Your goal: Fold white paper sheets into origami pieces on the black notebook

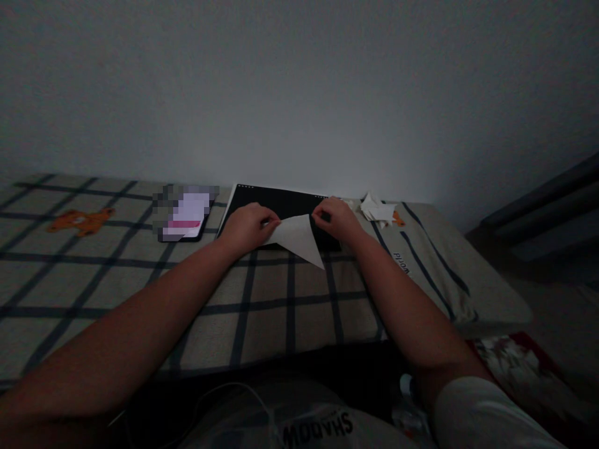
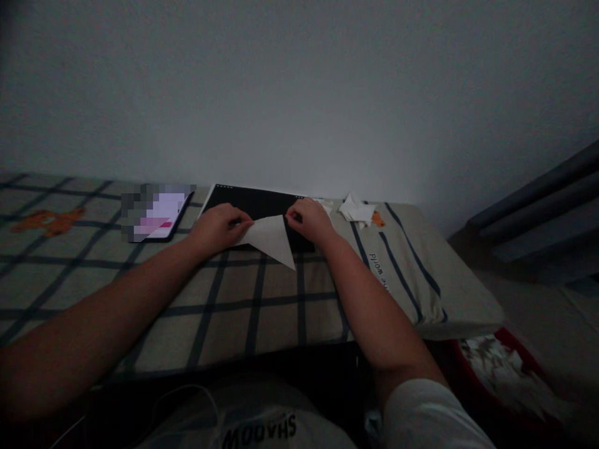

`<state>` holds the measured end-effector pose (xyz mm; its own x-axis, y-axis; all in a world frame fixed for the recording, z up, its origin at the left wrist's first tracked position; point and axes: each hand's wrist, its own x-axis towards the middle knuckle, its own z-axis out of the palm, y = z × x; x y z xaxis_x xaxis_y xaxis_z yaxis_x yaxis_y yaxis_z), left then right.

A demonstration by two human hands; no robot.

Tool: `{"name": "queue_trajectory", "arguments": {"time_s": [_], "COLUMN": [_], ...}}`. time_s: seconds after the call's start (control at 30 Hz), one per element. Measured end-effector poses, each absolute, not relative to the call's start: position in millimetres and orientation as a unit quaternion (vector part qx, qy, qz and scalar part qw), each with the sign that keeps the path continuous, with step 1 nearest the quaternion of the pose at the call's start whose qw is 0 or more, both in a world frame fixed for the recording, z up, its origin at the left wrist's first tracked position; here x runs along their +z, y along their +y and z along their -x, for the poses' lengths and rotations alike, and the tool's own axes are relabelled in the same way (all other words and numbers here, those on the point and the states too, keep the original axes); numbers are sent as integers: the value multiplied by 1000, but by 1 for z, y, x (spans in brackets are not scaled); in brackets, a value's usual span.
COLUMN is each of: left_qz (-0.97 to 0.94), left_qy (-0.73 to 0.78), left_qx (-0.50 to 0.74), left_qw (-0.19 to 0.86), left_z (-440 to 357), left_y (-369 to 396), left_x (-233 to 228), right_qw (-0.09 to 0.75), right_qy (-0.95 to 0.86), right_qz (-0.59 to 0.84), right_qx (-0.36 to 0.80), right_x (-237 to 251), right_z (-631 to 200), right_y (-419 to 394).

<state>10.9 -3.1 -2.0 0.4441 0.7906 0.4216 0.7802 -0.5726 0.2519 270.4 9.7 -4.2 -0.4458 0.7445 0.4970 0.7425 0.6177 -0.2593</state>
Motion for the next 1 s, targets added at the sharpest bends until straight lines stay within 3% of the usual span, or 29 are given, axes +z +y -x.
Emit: {"name": "queue_trajectory", "arguments": {"time_s": [0.23, 0.4, 1.0], "left_qz": [-849, -860, -866], "left_qy": [458, 441, 431], "left_qx": [263, 255, 239], "left_qw": [17, 34, 86], "left_z": [-11, -11, 16], "left_y": [-2, -1, 23], "left_x": [-3, -2, 0], "right_qw": [333, 305, 326], "right_qy": [-850, -866, -840], "right_qz": [409, 394, 433], "right_qx": [21, 33, 28], "right_x": [-6, -7, 0], "right_z": [-267, -261, -272], "right_y": [6, 4, 7]}}
